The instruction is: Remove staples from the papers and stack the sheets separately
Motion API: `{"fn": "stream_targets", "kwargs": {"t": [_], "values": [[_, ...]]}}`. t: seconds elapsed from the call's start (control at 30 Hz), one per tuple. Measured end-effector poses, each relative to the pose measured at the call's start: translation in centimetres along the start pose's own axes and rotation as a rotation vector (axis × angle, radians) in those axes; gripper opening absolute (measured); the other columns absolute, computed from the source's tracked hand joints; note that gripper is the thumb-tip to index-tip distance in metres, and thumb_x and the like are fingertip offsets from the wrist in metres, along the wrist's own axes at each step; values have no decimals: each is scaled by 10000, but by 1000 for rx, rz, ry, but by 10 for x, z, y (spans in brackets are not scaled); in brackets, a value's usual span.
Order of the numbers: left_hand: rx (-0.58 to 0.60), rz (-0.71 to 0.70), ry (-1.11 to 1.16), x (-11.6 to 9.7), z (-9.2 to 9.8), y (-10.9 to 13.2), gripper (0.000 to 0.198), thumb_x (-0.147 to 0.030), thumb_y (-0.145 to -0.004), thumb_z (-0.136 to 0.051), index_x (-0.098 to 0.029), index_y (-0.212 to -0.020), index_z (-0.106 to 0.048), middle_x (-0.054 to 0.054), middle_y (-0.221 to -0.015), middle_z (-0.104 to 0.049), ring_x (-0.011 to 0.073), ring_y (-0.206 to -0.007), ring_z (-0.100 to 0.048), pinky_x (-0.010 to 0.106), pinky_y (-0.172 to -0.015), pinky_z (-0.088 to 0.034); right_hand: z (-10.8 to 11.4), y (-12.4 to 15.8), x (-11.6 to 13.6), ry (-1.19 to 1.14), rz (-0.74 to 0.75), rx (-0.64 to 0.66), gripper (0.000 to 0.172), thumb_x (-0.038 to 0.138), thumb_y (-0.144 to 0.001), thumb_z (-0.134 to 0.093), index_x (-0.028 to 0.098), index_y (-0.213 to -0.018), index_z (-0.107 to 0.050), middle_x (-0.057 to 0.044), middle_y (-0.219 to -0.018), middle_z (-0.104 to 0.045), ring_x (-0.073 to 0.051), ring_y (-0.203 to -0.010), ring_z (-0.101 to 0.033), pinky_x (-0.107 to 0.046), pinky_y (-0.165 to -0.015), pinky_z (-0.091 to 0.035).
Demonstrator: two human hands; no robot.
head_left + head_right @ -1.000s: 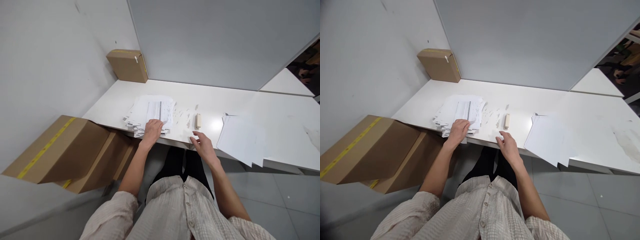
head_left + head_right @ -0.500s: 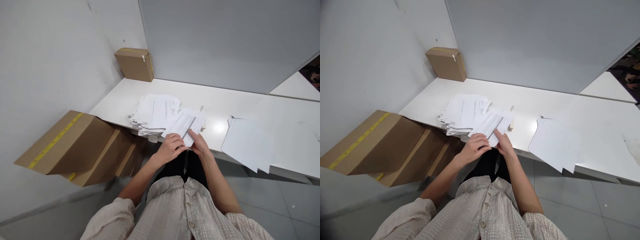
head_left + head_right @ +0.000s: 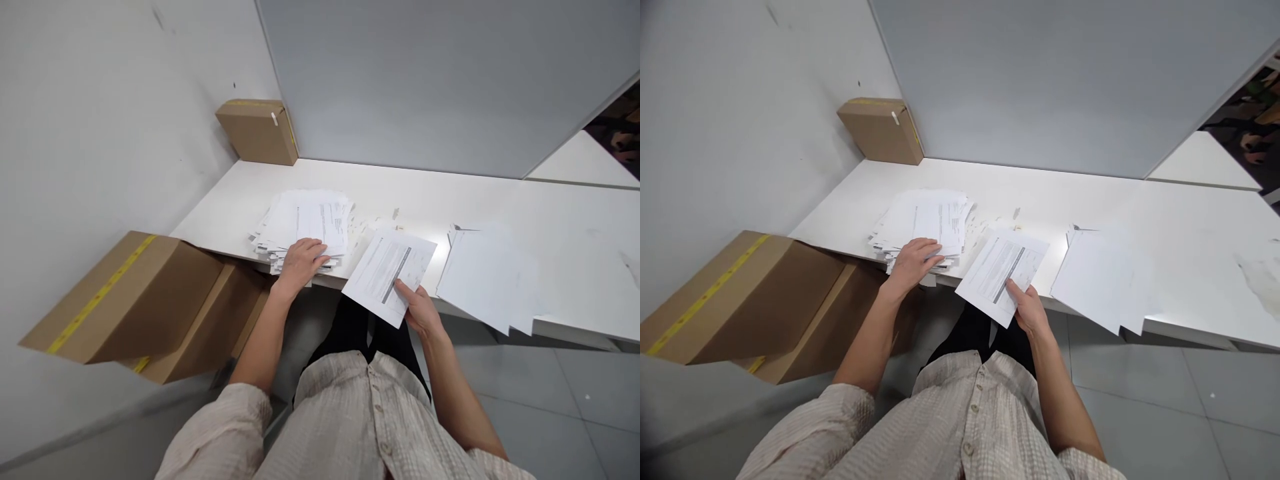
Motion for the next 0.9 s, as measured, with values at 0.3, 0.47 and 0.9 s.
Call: {"fn": "stream_targets", "kwargs": {"t": [0.3,0.47,0.9], "values": [[-191,178,237,2,18,1,137,-271,-809,-533,-197,-798,-647,30,-829,-670,177,-849,-585,332,-791,-468,-8,-2,-5,45,-28,71,436,366,-706,-673,238,-1112,-584,-48,-1226,-562,-278,-1029,-582,-434,-847,-508],[-275,-57,350,-53,21,14,108,-190,-811,-518,-187,-856,-616,33,-853,-653,164,-945,-576,342,-872,-464,-12,-3,-5,27,-80,114,406,383,-696,-678,216,-1060,-609,-69,-1172,-602,-271,-995,-601,-412,-841,-504],[85,-129,477,-104,-44,44,190,-331,-828,-514,-196,-928,-604,57,-940,-631,198,-998,-541,380,-906,-425,2,-7,-6,135,25,54,455,373,-701,-650,233,-1126,-572,-60,-1115,-633,-255,-967,-604,-396,-802,-496]]}}
Point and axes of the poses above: each hand's wrist, its own y-axis away from the middle knuckle, its own z-axis out of the back of the hand, x = y × z, the point moved 6 cm from there along -y, towards the middle knuckle
